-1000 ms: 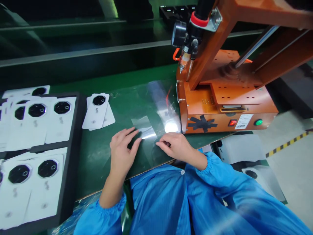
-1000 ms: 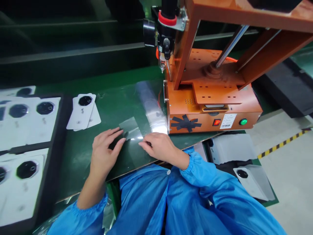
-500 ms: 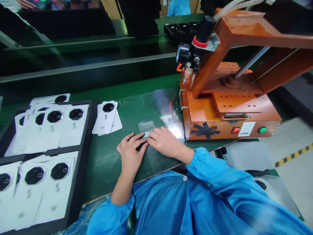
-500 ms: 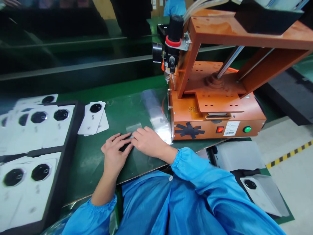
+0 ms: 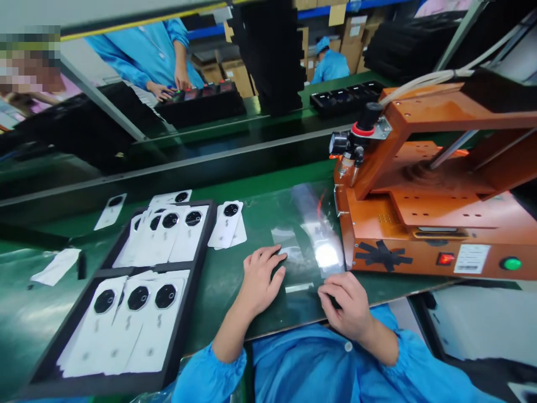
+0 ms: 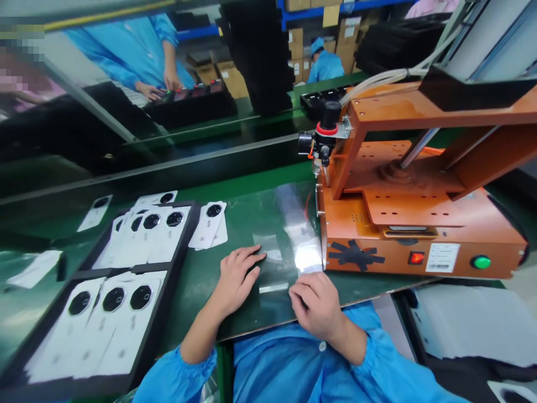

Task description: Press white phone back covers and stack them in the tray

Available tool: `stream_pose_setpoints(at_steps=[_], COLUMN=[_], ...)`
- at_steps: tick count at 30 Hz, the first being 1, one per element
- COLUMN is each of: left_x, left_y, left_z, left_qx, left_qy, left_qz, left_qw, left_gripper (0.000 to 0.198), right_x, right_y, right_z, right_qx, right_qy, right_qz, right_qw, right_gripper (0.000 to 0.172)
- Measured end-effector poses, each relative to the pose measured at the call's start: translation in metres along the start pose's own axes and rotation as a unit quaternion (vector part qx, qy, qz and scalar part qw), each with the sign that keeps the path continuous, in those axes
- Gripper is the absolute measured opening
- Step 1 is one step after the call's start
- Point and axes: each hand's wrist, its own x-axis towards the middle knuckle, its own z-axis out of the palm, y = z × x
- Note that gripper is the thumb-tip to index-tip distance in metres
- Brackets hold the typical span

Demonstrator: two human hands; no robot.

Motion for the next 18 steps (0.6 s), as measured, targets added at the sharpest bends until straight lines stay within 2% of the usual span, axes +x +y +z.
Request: stream_pose_setpoints(at_steps=[3,6,8,12,15,18], left_x=[0.023,0.064,0.099,0.157,0.177,0.181], left_y=[-0.001,-0.025,-0.058,-0.145,-0.201,-0.240], left_z=[-0.018,-0.047,-0.075,-0.143,-0.185,-0.210], left_qx=[0.020,0.060,0.102,0.206,0.266,0.302], left_qy=[-0.020,-0.025,-0.021,-0.031,-0.067,-0.097], left_qz=[0.005,0.003,-0.023,-0.140,-0.222,-0.267], left_qw=[1.000,0.998,0.994,0.968,0.936,0.910], left_gripper=[0.040,0.039,0.037,0.036,0.040,0.041], right_x=[-0.008,-0.009,-0.010,-0.015,-0.019,-0.019], right_y=[0.000,0.001,0.001,0.003,0.004,0.003], right_z=[0.001,0.003,0.004,0.004,0.004,0.004], right_qx=[0.045,0.058,0.060,0.055,0.046,0.034], right_qy=[0.035,0.034,0.038,0.037,0.026,0.027], right_qz=[0.037,0.031,0.029,0.031,0.028,0.034], right_qw=[0.998,0.997,0.997,0.997,0.998,0.998], right_gripper=[0.021,0.022,0.023,0.024,0.027,0.027])
